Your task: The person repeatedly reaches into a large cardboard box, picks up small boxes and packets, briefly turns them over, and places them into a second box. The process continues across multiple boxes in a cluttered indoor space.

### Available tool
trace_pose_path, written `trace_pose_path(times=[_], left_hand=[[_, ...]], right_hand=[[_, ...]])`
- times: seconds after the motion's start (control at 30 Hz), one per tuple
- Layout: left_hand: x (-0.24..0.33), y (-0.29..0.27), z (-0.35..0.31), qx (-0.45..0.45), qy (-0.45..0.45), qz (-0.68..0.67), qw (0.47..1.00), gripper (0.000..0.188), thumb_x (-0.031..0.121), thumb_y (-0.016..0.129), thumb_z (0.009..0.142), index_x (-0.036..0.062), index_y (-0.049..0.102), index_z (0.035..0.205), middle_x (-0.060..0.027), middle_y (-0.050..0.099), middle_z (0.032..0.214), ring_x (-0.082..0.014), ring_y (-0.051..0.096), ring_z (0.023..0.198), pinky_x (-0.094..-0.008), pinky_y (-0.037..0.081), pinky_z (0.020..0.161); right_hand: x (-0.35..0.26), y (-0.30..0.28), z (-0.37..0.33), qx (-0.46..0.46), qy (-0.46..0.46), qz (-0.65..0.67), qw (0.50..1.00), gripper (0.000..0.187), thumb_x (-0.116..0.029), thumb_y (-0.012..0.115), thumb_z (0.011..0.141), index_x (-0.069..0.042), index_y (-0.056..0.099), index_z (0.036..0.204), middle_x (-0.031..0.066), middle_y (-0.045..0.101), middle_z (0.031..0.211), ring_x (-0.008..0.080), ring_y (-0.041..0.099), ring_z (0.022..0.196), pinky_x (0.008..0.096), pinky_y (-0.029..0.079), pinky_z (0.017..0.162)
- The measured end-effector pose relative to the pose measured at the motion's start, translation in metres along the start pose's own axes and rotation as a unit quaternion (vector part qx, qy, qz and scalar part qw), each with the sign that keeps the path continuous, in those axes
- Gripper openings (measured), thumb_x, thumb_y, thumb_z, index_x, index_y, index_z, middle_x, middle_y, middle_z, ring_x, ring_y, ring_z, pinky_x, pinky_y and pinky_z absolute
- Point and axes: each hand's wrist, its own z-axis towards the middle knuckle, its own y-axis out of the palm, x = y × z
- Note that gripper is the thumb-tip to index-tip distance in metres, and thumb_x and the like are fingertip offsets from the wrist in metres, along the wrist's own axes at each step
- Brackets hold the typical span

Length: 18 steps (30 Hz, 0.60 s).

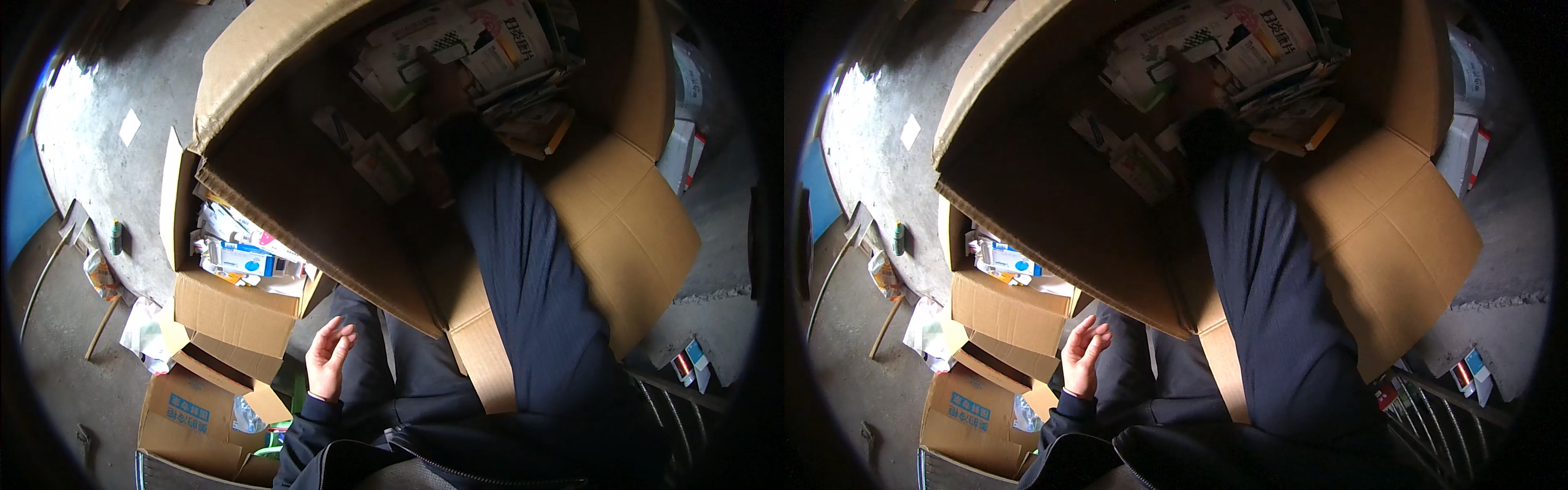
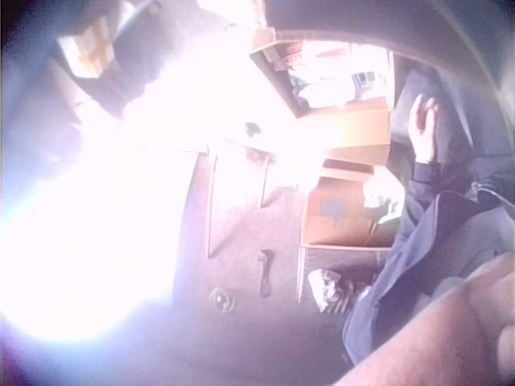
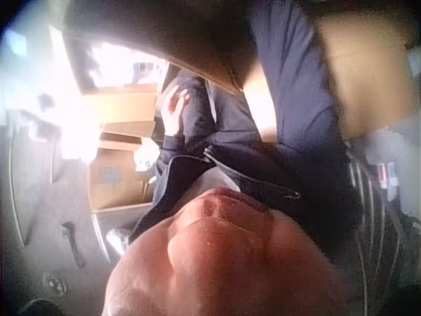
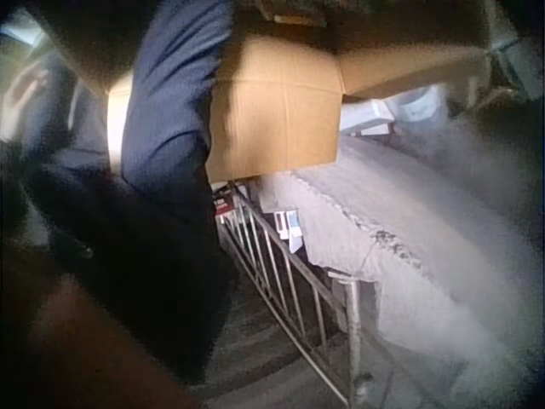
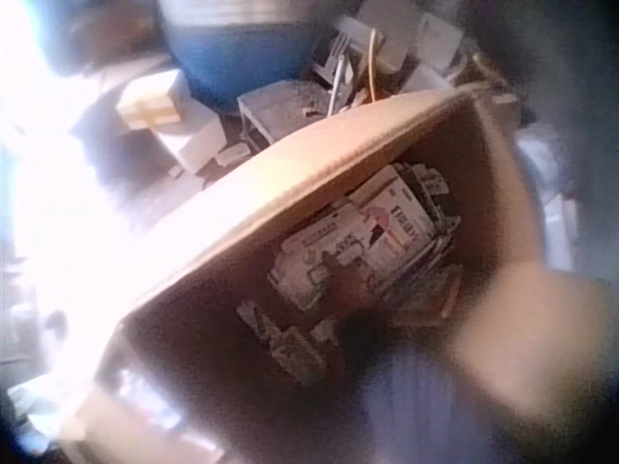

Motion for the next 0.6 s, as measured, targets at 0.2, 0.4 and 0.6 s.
trace_pose_path(times=[0.2, 0.4, 0.6], left_hand=[[0.021, 0.015, -0.002, -0.012, 0.062, 0.021, 0.998, 0.042, 0.007, 0.061, 0.096, 0.0021, 0.051, 0.137, -0.0123, 0.066, 0.119, -0.02, 0.064, 0.107, -0.0351, 0.049, 0.097], [0.092, 0.072, -0.007, -0.08, 0.209, 0.102, 0.969, 0.044, 0.001, 0.059, 0.095, 0.001, 0.049, 0.137, -0.0133, 0.063, 0.124, -0.0199, 0.062, 0.113, -0.0328, 0.046, 0.101], [0.159, 0.134, -0.023, -0.051, 0.4, 0.221, 0.888, 0.061, 0.009, 0.076, 0.082, 0.0008, 0.051, 0.136, -0.0137, 0.062, 0.128, -0.0237, 0.061, 0.115, -0.0339, 0.047, 0.098]], right_hand=[[-0.016, -0.046, -0.054, 0.037, 0.042, 0.318, 0.946, 0.042, -0.028, 0.056, 0.099, -0.006, 0.053, 0.135, 0.0128, 0.053, 0.135, 0.0281, 0.054, 0.119, 0.0434, 0.046, 0.101], [-0.065, -0.088, -0.118, 0.035, 0.16, 0.734, 0.659, 0.041, -0.035, 0.057, 0.097, -0.005, 0.059, 0.125, 0.0074, 0.065, 0.112, 0.0202, 0.064, 0.1, 0.0363, 0.053, 0.087], [-0.102, -0.094, -0.151, -0.155, 0.052, 0.926, 0.34, 0.049, -0.026, 0.057, 0.099, -0.001, 0.046, 0.14, 0.0168, 0.053, 0.138, 0.0283, 0.056, 0.123, 0.0401, 0.045, 0.108]])
